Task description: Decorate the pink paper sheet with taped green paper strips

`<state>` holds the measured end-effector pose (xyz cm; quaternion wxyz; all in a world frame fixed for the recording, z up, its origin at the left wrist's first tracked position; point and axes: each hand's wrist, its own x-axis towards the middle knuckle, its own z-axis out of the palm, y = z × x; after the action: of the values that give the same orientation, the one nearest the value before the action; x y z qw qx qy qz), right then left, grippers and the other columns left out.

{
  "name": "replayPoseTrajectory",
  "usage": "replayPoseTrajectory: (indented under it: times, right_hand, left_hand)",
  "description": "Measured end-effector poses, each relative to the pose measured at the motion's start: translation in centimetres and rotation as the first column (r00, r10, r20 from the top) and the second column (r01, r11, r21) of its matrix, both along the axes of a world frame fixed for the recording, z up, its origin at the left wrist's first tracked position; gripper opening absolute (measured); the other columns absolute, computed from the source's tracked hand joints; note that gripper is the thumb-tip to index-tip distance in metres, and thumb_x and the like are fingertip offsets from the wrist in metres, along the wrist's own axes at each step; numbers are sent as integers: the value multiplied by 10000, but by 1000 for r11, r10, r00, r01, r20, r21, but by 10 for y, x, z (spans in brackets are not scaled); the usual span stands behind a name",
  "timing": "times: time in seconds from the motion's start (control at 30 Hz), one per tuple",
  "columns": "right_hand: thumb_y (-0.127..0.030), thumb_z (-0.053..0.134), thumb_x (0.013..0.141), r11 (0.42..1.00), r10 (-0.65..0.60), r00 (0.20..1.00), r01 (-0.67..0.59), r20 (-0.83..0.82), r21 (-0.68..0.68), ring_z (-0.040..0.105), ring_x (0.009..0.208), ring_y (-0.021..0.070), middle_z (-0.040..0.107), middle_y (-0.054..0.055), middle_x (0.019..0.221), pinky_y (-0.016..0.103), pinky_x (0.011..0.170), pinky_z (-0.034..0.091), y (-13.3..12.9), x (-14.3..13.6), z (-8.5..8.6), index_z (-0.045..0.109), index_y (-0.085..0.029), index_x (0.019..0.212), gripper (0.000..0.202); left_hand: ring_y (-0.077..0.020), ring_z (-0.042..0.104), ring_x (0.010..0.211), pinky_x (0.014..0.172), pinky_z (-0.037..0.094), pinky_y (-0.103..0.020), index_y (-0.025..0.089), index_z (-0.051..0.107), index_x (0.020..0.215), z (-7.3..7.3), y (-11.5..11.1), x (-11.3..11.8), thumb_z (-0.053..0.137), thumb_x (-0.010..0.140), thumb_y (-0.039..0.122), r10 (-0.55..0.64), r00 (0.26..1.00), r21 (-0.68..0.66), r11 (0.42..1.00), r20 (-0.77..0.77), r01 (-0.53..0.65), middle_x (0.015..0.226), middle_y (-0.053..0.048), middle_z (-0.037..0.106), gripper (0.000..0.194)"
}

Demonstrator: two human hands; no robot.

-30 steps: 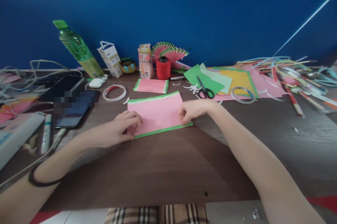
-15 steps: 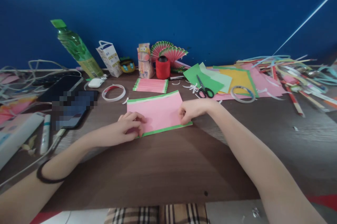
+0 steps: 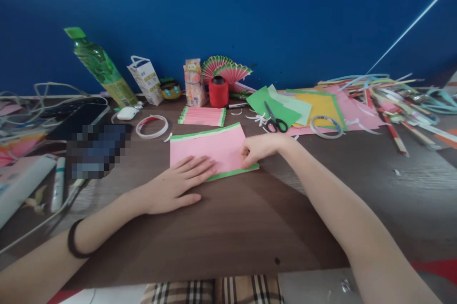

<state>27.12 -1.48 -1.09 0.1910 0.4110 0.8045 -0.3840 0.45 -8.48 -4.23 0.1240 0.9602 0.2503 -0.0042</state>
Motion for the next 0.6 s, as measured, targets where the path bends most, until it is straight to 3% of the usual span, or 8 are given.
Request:
replayPoseTrajectory:
  times: [0.6]
  right_hand:
    - [-395, 557, 671, 999, 15, 1000, -15, 21, 28, 363, 531, 89, 426, -37, 547, 239, 510, 241, 1, -1, 0, 535, -151, 627, 250]
  left_hand:
    - [-219, 48, 1374, 1104, 29, -417, 286, 130, 1418, -1, -1, 1, 272, 885, 522, -15, 999, 43, 999, -49, 17, 1497, 0, 105, 600]
